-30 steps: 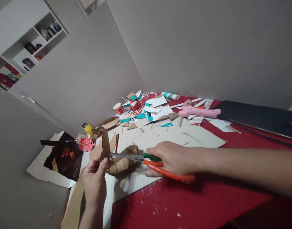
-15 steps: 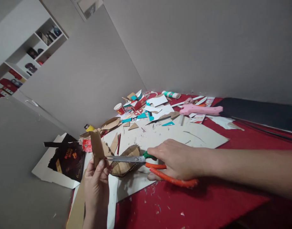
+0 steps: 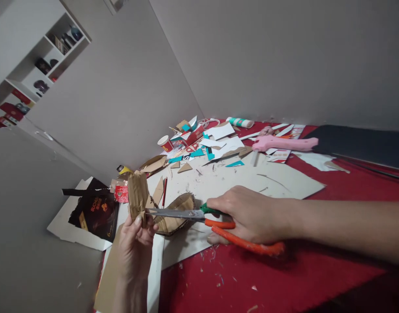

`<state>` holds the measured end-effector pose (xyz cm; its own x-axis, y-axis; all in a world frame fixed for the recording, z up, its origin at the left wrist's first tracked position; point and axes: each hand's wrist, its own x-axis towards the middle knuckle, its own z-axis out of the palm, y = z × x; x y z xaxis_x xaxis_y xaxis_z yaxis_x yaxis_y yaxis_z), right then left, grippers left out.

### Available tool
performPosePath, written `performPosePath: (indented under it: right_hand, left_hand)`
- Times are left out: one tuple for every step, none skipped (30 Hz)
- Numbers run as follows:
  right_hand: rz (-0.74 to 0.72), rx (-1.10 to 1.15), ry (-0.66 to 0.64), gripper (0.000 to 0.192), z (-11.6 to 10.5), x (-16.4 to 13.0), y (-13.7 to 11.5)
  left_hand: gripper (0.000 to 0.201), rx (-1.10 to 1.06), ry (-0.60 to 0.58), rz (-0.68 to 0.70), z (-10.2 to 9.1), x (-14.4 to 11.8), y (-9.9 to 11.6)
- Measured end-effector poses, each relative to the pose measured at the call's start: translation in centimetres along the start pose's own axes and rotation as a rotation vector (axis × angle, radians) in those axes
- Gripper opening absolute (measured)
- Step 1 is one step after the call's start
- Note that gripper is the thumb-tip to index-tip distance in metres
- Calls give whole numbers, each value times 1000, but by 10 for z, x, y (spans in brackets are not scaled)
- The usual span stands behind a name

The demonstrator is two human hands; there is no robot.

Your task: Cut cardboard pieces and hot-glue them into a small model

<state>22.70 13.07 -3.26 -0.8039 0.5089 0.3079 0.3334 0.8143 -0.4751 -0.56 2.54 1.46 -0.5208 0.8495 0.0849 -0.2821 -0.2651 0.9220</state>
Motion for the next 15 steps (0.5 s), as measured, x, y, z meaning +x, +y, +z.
performPosePath:
  right_hand:
    - [5,17,-9,49,0,0,0]
    - [9,29,-15,49,0,0,0]
    - [12,38,-21,49,0,0,0]
    - [15,44,-26,49,0,0,-1]
    - [19,47,-31,49,0,0,-1]
    - [24,49,-35,48,0,-1,-2]
    - [29,53,-38,48,0,-1,-2]
    - [33,58,-41,48,0,-1,-3]
    - [35,66,-42,48,0,-1,-3]
    - [35,76,-44,47,0,-2,-3]
    - [36,87,-46,47,0,-2,-3]
    - [38,98,-47,47,0,-2,-3]
    - [39,107,-48,47,1,-2,-3]
    - [39,113,-48,47,1,-2,-2]
    - [36,118,-47,47,1,-2,-2]
  left_hand:
    - [29,11,4,8,1,0,-1]
    - [29,23,9,22,2,0,-1]
    - [29,38,10,36,3,0,-2]
    - [28,54,7,53,3,0,-3]
    - [29,72,3,75,3,0,-3]
    - [29,91,1,101,3,0,-4]
    - [29,107,3,127,2,0,-5]
    - [28,121,6,149,1,0,-6]
    - [28,134,7,161,1,0,-6]
    - [27,144,4,167,0,0,-6]
    - [27,150,1,164,-1,0,-7]
    - [26,154,-3,160,-1,1,-7]
    - [26,158,-6,158,-1,1,-6]
    - [27,157,-3,157,-1,2,-6]
    - [28,147,2,150,-2,2,-5]
